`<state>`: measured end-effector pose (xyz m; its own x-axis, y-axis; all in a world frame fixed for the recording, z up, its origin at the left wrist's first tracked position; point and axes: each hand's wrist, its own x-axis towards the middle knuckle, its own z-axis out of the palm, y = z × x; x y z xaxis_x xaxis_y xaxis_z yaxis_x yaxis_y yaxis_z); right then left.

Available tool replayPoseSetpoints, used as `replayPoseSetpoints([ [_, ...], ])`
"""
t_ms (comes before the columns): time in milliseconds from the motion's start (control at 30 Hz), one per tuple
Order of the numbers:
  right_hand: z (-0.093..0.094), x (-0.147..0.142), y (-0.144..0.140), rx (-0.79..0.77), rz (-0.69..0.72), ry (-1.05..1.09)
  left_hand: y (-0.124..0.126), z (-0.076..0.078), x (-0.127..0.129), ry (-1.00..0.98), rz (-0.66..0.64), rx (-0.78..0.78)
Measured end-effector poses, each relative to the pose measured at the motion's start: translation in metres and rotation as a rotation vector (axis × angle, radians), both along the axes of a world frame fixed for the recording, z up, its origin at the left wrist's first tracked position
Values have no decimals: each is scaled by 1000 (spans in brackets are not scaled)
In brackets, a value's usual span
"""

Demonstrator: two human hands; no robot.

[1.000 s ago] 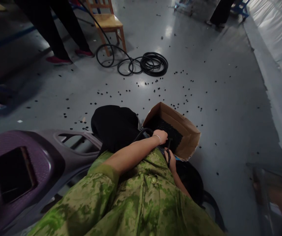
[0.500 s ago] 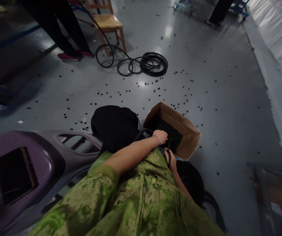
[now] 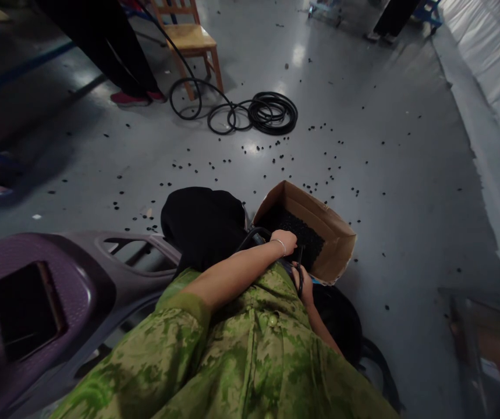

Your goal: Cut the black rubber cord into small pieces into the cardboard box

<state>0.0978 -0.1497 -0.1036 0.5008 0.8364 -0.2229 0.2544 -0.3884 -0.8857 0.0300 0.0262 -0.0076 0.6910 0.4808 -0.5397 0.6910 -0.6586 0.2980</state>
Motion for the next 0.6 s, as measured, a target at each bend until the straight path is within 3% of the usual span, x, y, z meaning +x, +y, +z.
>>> replayPoseSetpoints([
  [600, 1, 0, 0, -23, 8, -57, 1, -2, 0, -9, -45, 18],
])
